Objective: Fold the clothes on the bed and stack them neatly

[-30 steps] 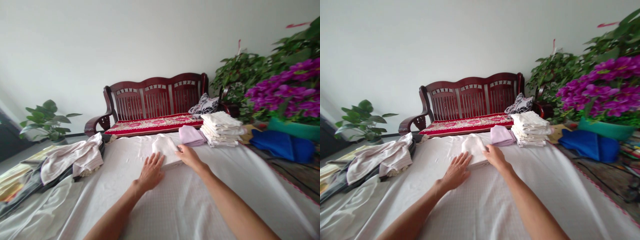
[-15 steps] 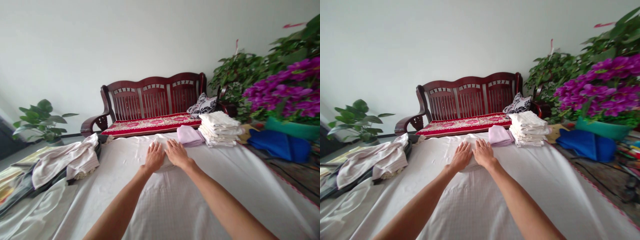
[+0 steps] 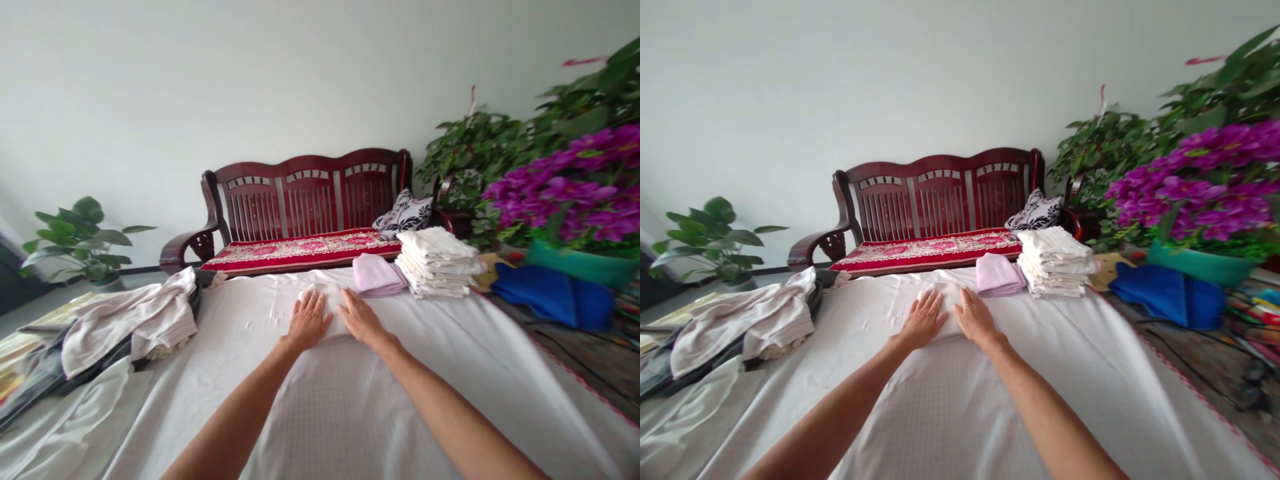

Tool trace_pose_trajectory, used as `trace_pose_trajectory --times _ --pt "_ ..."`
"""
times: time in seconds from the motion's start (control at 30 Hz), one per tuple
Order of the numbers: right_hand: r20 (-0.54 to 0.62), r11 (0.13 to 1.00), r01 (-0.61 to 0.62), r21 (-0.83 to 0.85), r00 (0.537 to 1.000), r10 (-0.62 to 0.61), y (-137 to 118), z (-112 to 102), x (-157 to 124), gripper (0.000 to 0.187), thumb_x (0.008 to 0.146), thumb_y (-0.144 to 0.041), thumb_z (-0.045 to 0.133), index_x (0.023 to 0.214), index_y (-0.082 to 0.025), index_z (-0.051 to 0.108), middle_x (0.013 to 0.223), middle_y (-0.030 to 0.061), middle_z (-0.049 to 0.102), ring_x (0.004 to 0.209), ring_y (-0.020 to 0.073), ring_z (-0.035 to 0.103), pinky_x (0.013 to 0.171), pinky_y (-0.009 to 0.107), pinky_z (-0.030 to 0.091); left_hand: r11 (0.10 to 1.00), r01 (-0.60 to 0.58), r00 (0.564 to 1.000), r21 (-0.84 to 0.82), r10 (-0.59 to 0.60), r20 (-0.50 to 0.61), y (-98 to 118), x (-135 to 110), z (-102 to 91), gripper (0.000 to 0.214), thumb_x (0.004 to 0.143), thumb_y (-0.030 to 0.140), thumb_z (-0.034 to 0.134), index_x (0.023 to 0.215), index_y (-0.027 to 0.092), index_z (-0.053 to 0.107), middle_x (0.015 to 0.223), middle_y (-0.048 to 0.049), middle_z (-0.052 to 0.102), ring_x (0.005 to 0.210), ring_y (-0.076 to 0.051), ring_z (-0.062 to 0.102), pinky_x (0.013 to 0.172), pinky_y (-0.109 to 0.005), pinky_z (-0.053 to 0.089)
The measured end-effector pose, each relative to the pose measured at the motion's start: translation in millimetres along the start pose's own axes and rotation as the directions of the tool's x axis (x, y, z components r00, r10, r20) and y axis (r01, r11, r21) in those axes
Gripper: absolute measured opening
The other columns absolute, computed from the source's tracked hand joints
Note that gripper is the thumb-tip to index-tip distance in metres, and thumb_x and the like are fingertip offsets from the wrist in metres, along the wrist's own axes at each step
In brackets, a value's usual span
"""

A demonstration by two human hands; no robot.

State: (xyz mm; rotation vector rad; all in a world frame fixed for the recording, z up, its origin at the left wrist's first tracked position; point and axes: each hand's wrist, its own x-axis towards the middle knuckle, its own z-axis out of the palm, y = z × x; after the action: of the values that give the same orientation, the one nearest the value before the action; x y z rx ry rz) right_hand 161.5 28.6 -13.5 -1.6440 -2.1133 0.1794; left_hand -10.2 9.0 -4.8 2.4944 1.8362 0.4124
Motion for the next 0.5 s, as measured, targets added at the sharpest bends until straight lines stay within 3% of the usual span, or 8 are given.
trace_pose_trajectory --times 0.13,0.27,0.4,0.5 --pt "-0.016 0.967 -0.242 0.077 0.97 0.244 -2.8 -21.5 -8.1 0.049 0.098 -0.044 0.037 0.126 -0.012 0.062 0.125 0.0227 0.066 0.122 0.0332 0.058 0.1 0.046 0.042 0.998 -0.06 0.994 0.023 0.062 -0.09 9.3 -6.6 -10.0 0.051 0.097 0.028 0.045 0.146 0.016 0.046 0.159 -0.014 0.037 0.151 -0.033 0.021 0.122 -0.056 0.017" --pt "0.009 0.929 -0.315 0.194 0.948 0.319 -3.4 -31.5 -12.7 0.038 0.096 -0.045 0.043 0.098 -0.019 0.071 0.108 0.0164 0.072 0.117 0.0329 0.059 0.101 0.047 0.039 0.995 -0.052 0.994 -0.088 0.043 -0.096 20.9 -13.2 -8.6 0.046 0.099 0.026 0.038 0.142 0.016 0.05 0.152 -0.0142 0.047 0.146 -0.029 0.035 0.12 -0.049 0.026" --pt "0.033 0.859 -0.318 0.401 0.942 0.334 -6.4 -29.2 -6.2 0.039 0.097 -0.045 0.039 0.101 -0.021 0.07 0.11 0.0118 0.073 0.112 0.0273 0.062 0.094 0.038 0.045 0.983 -0.008 0.996 -0.182 -0.009 -0.093 23.6 -14.3 2.3 0.047 0.103 0.035 0.032 0.142 0.015 0.048 0.15 -0.0181 0.048 0.142 -0.03 0.041 0.116 -0.05 0.032" --pt "0.046 0.758 -0.28 0.589 0.948 0.315 -14.3 -29.4 1.5 0.049 0.098 -0.046 0.028 0.111 -0.019 0.066 0.114 0.0099 0.072 0.103 0.0226 0.066 0.081 0.032 0.051 0.967 -0.052 0.994 -0.251 0.025 -0.11 20.2 -13.1 2.8 0.045 0.102 0.033 0.034 0.141 0.015 0.048 0.15 -0.019 0.048 0.142 -0.03 0.041 0.116 -0.05 0.032"
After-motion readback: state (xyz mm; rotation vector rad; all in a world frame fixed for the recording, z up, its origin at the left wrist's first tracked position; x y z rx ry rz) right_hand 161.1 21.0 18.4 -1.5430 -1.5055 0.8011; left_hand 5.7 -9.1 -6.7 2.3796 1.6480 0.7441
